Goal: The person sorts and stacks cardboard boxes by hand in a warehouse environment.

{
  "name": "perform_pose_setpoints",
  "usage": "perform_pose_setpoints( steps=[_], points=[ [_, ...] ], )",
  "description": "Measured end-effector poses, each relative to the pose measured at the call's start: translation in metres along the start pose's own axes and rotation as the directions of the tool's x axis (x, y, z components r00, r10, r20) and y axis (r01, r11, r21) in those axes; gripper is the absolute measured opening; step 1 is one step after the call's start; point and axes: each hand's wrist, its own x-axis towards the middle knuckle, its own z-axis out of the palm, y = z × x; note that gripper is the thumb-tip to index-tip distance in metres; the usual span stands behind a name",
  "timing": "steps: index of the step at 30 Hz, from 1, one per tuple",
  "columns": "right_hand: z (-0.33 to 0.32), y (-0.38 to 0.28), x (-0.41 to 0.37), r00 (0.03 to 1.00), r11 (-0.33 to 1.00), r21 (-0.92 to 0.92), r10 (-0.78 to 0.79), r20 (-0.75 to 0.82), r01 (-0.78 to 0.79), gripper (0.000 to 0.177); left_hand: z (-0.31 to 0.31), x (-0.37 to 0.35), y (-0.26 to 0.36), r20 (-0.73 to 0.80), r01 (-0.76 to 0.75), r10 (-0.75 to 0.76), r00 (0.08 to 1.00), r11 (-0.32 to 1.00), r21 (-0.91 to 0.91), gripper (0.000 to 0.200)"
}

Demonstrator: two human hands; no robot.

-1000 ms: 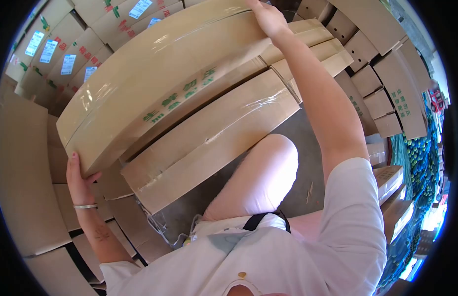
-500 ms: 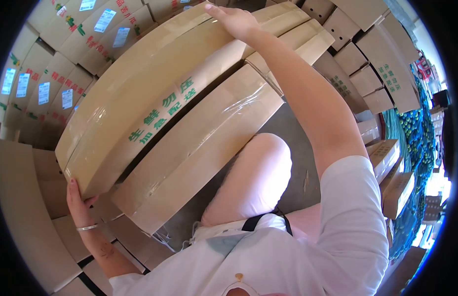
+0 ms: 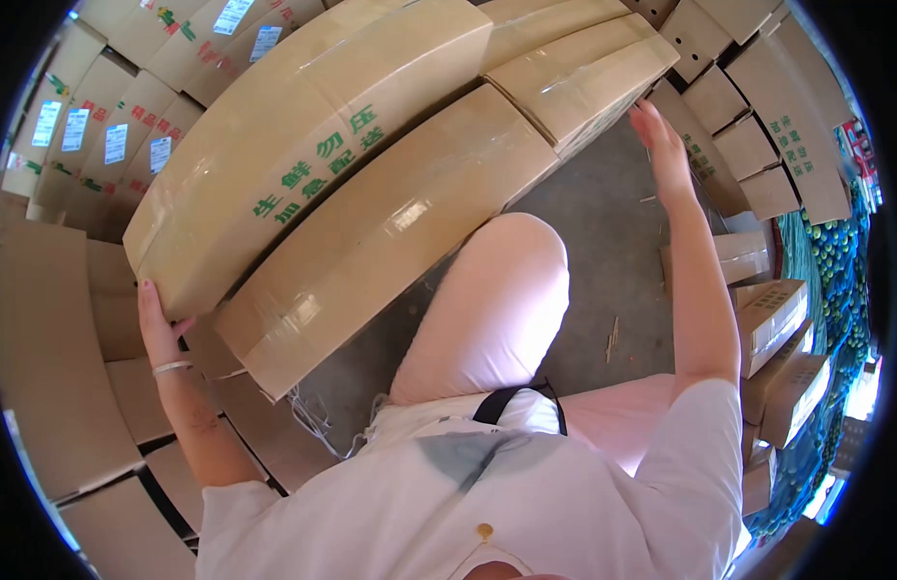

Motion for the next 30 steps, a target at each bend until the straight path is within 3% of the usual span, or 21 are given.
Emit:
perform_pose_setpoints(
  steps=[3, 5, 8, 10, 12, 13, 14, 17, 19, 21, 23, 25, 27, 28, 29, 30],
  points=[
    [-0.076, 0.059, -0.035, 0.977, 0.983, -0.029, 0.174, -0.126, -0.179, 0.058, 0.010, -0.012, 0.018, -0.016, 0.008, -0.007, 1.000, 1.000, 0.011, 0.066],
    [-0.110, 0.092, -0.060, 0.940, 0.957, -0.021, 0.280, -0.196, -0.289, 0.057, 0.005, 0.021, -0.015, -0.176, -0.329, 0.368, 0.913, 0.919, 0.216, 0.070],
    [-0.150, 0.134, -0.098, 0.874, 0.903, -0.034, 0.404, -0.271, -0.428, 0.055, 0.051, -0.036, 0.037, -0.129, -0.426, 0.712, 0.691, 0.544, 0.723, 0.068],
    [-0.174, 0.168, -0.117, 0.849, 0.861, -0.114, 0.452, -0.274, -0.496, 0.055, 0.083, -0.067, 0.061, -0.055, -0.506, 0.792, 0.609, 0.441, 0.741, 0.064],
    [-0.206, 0.231, -0.134, 0.841, 0.811, -0.244, 0.470, -0.269, -0.531, 0.057, 0.130, -0.093, 0.079, 0.091, -0.857, 0.925, 0.368, 0.299, 0.419, 0.051],
    [-0.225, 0.274, -0.140, 0.843, 0.783, -0.317, 0.467, -0.267, -0.535, 0.059, 0.153, -0.098, 0.079, 0.121, -0.890, 0.930, 0.347, 0.286, 0.354, 0.051],
    [-0.239, 0.296, -0.148, 0.838, 0.721, -0.429, 0.466, -0.283, -0.545, 0.062, 0.171, -0.106, 0.074, 0.267, -0.931, 0.892, 0.365, 0.344, 0.123, 0.044],
    [-0.258, 0.299, -0.172, 0.792, 0.466, -0.667, 0.511, -0.333, -0.581, 0.068, 0.242, -0.146, 0.081, 0.474, -0.889, 0.844, 0.252, 0.395, -0.231, 0.030],
    [-0.271, 0.284, -0.179, 0.742, 0.378, -0.681, 0.557, -0.374, -0.627, 0.071, 0.288, -0.176, 0.088, 0.676, -0.836, 0.718, 0.167, 0.466, -0.289, 0.023],
    [-0.283, 0.283, -0.178, 0.711, 0.414, -0.602, 0.563, -0.420, -0.683, 0.072, 0.334, -0.222, 0.107, 0.815, -0.804, 0.565, 0.129, 0.541, -0.248, 0.020],
    [-0.291, 0.288, -0.174, 0.682, 0.444, -0.530, 0.587, -0.437, -0.722, 0.072, 0.399, -0.264, 0.130, 0.856, -0.857, 0.517, -0.020, 0.432, -0.281, 0.024],
    [-0.300, 0.317, -0.165, 0.625, 0.534, -0.331, 0.609, -0.488, -0.778, 0.077, 0.477, -0.297, 0.136, 0.882, -0.597, 0.323, -0.342, 0.650, -0.470, 0.048],
    [-0.310, 0.367, -0.154, 0.581, 0.607, -0.121, 0.655, -0.484, -0.785, 0.079, 0.556, -0.324, 0.128, 0.900, -0.612, 0.092, -0.425, 0.704, -0.361, 0.058],
    [-0.305, 0.359, -0.148, 0.509, 0.614, 0.068, 0.706, -0.491, -0.786, 0.079, 0.599, -0.339, 0.117, 0.891, -0.613, 0.044, -0.453, 0.710, -0.347, 0.062],
    [-0.303, 0.356, -0.141, 0.499, 0.612, 0.084, 0.709, -0.498, -0.786, 0.079, 0.647, -0.351, 0.101, 0.860, -0.635, -0.030, -0.509, 0.687, -0.352, 0.067],
    [-0.302, 0.355, -0.135, 0.476, 0.621, 0.237, 0.749, -0.461, -0.747, 0.077, 0.683, -0.372, 0.089, 0.879, -0.701, -0.115, -0.463, 0.655, -0.284, 0.074]
  ],
)
